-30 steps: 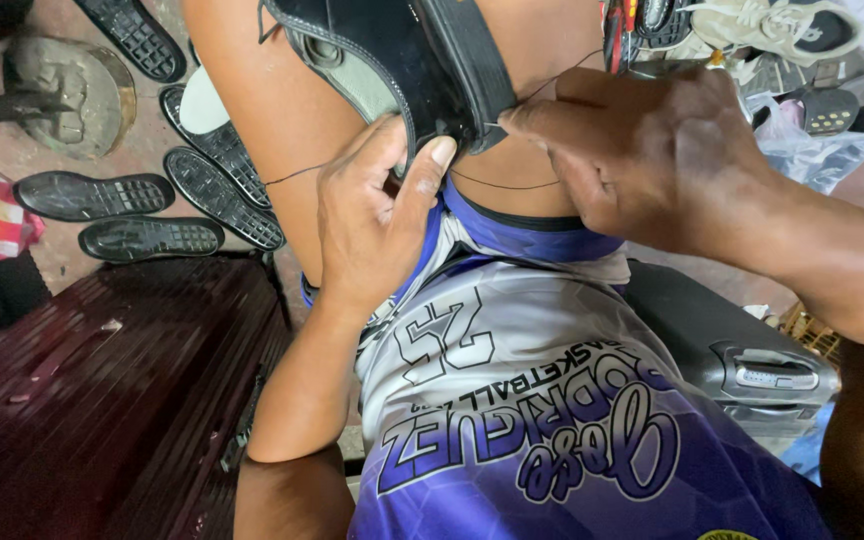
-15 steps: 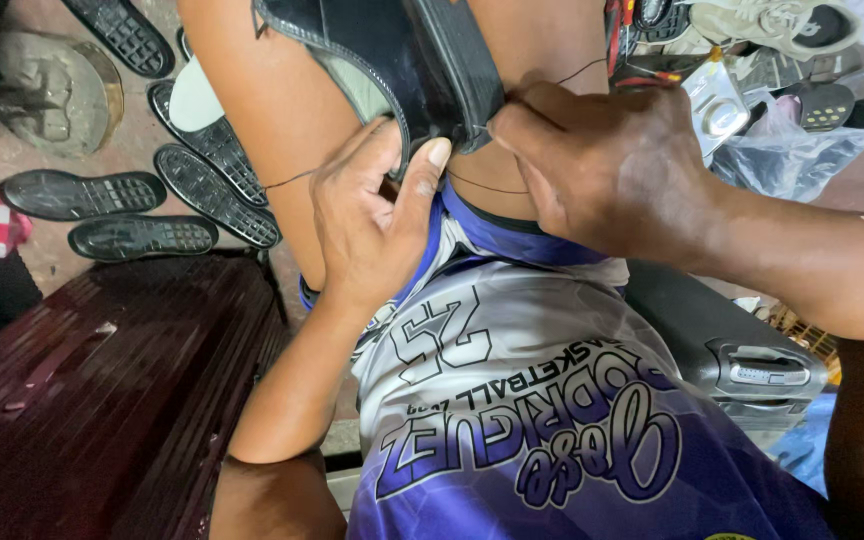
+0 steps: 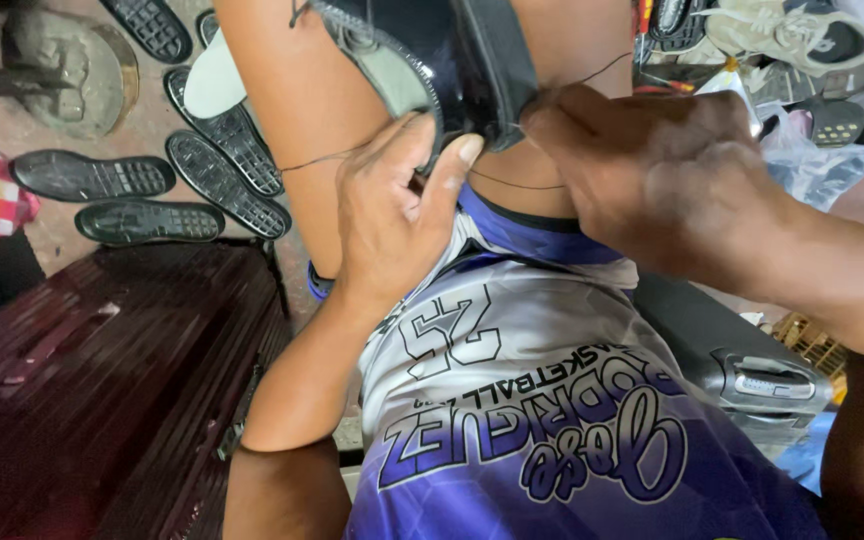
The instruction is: The person sits on the floor and repairs a black shoe by hand. They apply glue to the sole, press the sole to the upper, and then stitch the sole to the upper using a needle and thread. The person repeatedly pulls the thread through the sole and upper to secure the repair.
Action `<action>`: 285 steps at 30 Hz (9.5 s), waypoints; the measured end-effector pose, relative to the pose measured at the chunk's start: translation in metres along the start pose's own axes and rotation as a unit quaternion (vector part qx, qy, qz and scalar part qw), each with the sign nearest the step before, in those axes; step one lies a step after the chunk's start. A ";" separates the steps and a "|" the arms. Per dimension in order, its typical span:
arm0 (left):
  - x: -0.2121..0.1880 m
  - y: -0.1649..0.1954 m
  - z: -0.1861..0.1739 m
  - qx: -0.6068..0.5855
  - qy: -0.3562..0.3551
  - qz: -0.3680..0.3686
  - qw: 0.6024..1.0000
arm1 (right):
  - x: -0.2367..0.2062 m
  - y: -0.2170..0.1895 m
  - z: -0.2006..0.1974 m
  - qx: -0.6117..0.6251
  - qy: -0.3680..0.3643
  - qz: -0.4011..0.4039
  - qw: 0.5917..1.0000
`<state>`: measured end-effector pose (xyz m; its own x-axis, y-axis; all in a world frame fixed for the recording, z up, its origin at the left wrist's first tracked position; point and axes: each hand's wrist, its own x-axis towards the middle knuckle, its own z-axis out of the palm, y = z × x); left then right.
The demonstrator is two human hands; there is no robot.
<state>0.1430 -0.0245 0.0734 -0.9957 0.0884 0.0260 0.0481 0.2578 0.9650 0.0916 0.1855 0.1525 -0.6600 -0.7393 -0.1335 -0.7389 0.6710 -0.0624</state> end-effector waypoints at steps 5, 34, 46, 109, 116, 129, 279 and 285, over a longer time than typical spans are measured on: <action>0.002 -0.007 0.003 0.019 0.002 -0.004 1.000 | -0.017 -0.003 -0.024 -0.038 -0.046 0.044 0.997; 0.005 -0.006 0.006 -0.012 -0.001 -0.009 1.000 | -0.003 -0.007 -0.001 0.042 0.042 0.042 0.997; 0.002 -0.013 0.000 -0.029 -0.006 -0.016 0.999 | 0.003 0.003 0.003 0.119 0.058 0.040 0.990; 0.008 -0.010 0.015 0.191 0.040 0.131 0.972 | 0.003 0.015 0.021 -0.043 -0.025 0.033 0.998; 0.004 -0.005 0.015 0.176 0.056 0.108 0.977 | -0.022 0.051 0.008 -0.080 -0.057 0.066 0.993; 0.002 0.008 0.011 0.002 -0.017 -0.022 1.000 | -0.042 0.013 0.019 0.142 0.087 0.050 0.985; 0.038 -0.001 -0.023 0.236 -0.181 -0.021 0.955 | -0.008 -0.010 0.030 0.091 0.053 0.031 0.994; 0.040 -0.002 -0.023 0.191 -0.190 -0.021 0.963 | -0.016 0.004 0.042 0.059 0.041 0.030 0.997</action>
<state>0.1016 -0.0435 0.0779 -0.9007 0.3963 -0.1779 0.1062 0.5981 0.7943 0.1048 0.2030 0.1133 -0.7153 -0.6962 -0.0604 -0.6794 0.7130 -0.1734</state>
